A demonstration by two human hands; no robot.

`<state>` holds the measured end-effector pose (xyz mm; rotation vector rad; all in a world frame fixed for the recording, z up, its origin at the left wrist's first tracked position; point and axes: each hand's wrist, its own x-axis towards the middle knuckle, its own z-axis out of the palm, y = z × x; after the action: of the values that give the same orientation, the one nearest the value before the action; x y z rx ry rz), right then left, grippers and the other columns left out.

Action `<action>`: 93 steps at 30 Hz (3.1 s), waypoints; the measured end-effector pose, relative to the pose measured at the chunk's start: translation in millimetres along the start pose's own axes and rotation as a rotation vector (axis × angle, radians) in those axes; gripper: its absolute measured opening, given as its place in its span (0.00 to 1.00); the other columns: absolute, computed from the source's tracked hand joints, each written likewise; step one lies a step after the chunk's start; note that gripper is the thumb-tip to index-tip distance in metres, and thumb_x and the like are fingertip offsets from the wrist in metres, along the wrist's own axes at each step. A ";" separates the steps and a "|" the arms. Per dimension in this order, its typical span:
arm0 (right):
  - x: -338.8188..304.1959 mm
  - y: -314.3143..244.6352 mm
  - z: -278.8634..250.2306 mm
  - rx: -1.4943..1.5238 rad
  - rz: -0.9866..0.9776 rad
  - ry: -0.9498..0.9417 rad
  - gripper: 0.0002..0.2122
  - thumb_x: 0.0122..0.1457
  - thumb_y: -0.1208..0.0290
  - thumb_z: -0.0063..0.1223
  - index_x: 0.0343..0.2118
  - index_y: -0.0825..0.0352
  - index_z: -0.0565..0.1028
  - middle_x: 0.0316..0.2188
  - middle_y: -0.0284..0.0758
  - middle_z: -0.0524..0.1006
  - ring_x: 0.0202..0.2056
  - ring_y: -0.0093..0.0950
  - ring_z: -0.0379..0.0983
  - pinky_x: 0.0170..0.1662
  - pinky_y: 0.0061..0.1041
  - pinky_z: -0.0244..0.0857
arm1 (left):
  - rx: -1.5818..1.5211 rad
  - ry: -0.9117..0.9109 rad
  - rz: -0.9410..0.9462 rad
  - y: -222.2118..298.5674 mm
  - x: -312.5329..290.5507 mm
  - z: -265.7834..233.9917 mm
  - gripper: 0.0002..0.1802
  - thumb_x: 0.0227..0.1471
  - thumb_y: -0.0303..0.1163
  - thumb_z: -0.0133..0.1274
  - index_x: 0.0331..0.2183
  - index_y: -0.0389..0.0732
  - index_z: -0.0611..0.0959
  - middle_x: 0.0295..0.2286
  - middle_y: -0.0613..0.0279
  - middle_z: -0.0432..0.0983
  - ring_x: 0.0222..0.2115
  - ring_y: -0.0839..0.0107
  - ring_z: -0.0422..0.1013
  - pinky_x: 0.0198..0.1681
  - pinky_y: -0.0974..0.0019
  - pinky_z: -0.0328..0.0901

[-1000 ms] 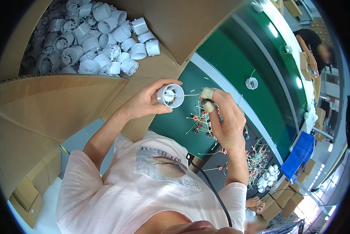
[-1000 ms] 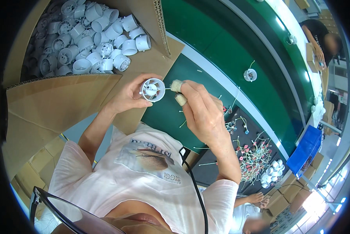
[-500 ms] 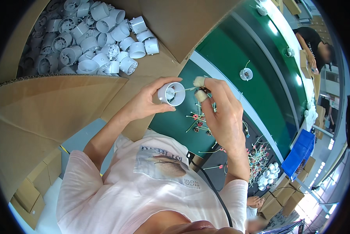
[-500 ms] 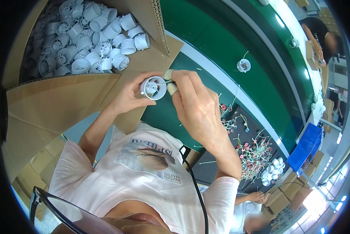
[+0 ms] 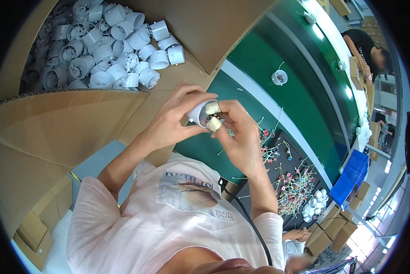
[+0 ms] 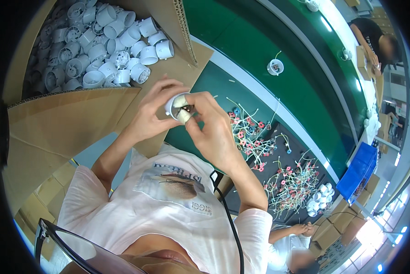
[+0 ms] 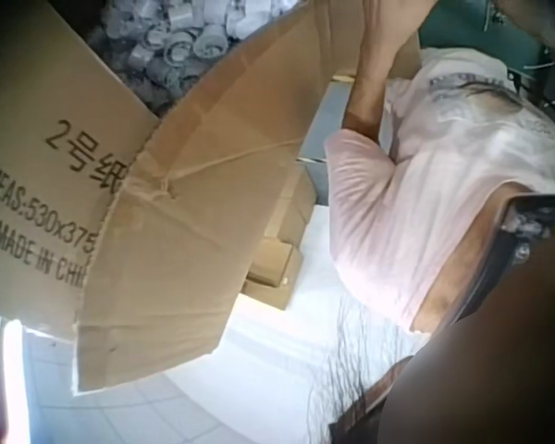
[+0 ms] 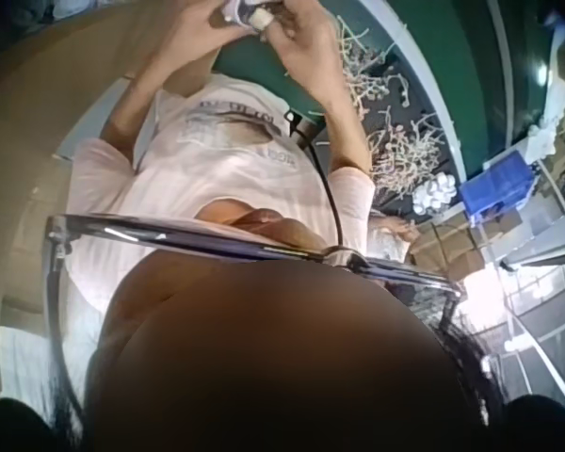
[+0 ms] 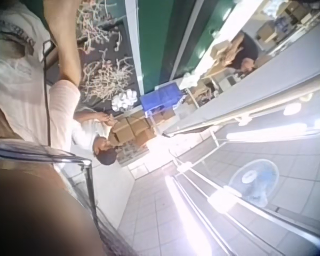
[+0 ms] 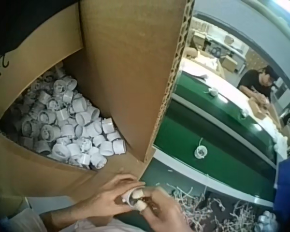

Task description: Assembling electrical socket and wire components into plastic light fixture housings at a manufacturing station.

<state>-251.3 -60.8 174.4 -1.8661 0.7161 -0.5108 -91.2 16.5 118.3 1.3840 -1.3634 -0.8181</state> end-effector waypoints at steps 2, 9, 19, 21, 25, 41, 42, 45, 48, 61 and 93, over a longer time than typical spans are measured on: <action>-4.2 12.6 4.1 0.114 0.127 0.017 0.14 0.48 0.86 0.50 0.40 0.70 0.70 0.33 0.38 0.73 0.32 0.25 0.73 0.32 0.22 0.68 | 0.093 0.040 0.054 5.8 0.1 1.3 0.34 0.33 0.25 0.65 0.47 0.45 0.74 0.43 0.59 0.64 0.45 0.65 0.65 0.45 0.66 0.63; -11.0 17.7 -0.9 -0.250 -0.067 0.097 0.14 0.47 0.88 0.50 0.39 0.71 0.70 0.30 0.37 0.74 0.29 0.27 0.71 0.30 0.25 0.65 | -0.025 0.006 -0.099 15.4 -4.2 5.1 0.33 0.31 0.24 0.66 0.46 0.43 0.76 0.42 0.58 0.65 0.42 0.64 0.66 0.42 0.65 0.64; -13.8 28.9 3.8 -0.402 -0.307 0.134 0.17 0.38 0.88 0.53 0.35 0.71 0.71 0.29 0.37 0.73 0.27 0.34 0.67 0.34 0.31 0.60 | -0.008 0.023 -0.049 16.2 -2.2 10.7 0.32 0.32 0.23 0.65 0.45 0.43 0.76 0.43 0.59 0.66 0.43 0.63 0.67 0.43 0.64 0.64; -13.9 31.8 11.6 -0.393 -0.314 0.179 0.17 0.38 0.88 0.53 0.35 0.71 0.71 0.31 0.38 0.72 0.28 0.34 0.66 0.35 0.31 0.59 | 0.015 0.018 -0.049 18.1 -2.6 12.2 0.32 0.32 0.23 0.64 0.45 0.43 0.76 0.43 0.58 0.67 0.43 0.63 0.67 0.44 0.64 0.64; -13.1 36.9 20.9 -0.408 -0.326 0.269 0.16 0.38 0.87 0.54 0.34 0.70 0.72 0.34 0.39 0.71 0.31 0.34 0.65 0.35 0.31 0.56 | 0.032 0.023 -0.034 14.9 -3.5 14.4 0.32 0.32 0.22 0.64 0.45 0.41 0.76 0.44 0.57 0.69 0.43 0.63 0.68 0.44 0.65 0.65; -11.1 36.6 20.8 -0.188 0.010 0.221 0.11 0.44 0.88 0.50 0.32 0.71 0.72 0.40 0.41 0.72 0.38 0.39 0.72 0.39 0.30 0.66 | 0.003 0.145 0.027 -1.0 -8.2 25.4 0.31 0.32 0.21 0.64 0.45 0.38 0.76 0.43 0.55 0.71 0.43 0.63 0.69 0.44 0.66 0.65; -9.1 35.6 20.7 -0.183 0.004 0.227 0.10 0.44 0.87 0.50 0.32 0.71 0.71 0.41 0.41 0.72 0.37 0.40 0.72 0.38 0.31 0.67 | 0.005 0.157 0.022 -1.1 -8.4 25.6 0.31 0.32 0.21 0.64 0.45 0.38 0.76 0.43 0.55 0.71 0.43 0.63 0.69 0.44 0.66 0.65; -7.6 33.3 18.7 -0.184 0.008 0.206 0.10 0.44 0.87 0.50 0.32 0.71 0.71 0.41 0.41 0.73 0.36 0.42 0.73 0.36 0.32 0.68 | 0.038 0.111 -0.007 -2.2 -10.0 25.0 0.31 0.33 0.21 0.64 0.45 0.38 0.75 0.44 0.54 0.70 0.43 0.63 0.69 0.44 0.66 0.65; -5.2 33.3 13.6 -0.195 0.021 0.147 0.10 0.44 0.87 0.49 0.32 0.71 0.71 0.41 0.42 0.72 0.36 0.42 0.72 0.35 0.31 0.68 | 0.057 0.088 -0.027 -3.6 -8.2 25.3 0.31 0.33 0.21 0.63 0.45 0.38 0.75 0.44 0.54 0.70 0.43 0.62 0.69 0.44 0.66 0.65; 45.9 174.2 -74.5 -0.263 0.312 0.407 0.07 0.53 0.79 0.49 0.35 0.70 0.73 0.25 0.33 0.74 0.30 0.19 0.71 0.33 0.16 0.63 | 0.701 0.247 -0.019 -53.0 35.1 -2.5 0.35 0.39 0.30 0.60 0.51 0.37 0.65 0.48 0.50 0.62 0.51 0.52 0.56 0.54 0.52 0.50; -22.6 186.4 -16.7 -0.889 0.521 -0.138 0.11 0.51 0.70 0.52 0.36 0.67 0.70 0.23 0.43 0.76 0.27 0.43 0.73 0.31 0.39 0.65 | -0.443 0.004 -0.376 -43.9 -12.9 36.0 0.35 0.38 0.16 0.55 0.50 0.41 0.64 0.46 0.62 0.63 0.50 0.72 0.61 0.54 0.67 0.56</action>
<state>-323.9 -111.6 8.0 -2.3389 1.4285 0.3408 -113.3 17.2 64.5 1.2948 -0.8536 -1.2769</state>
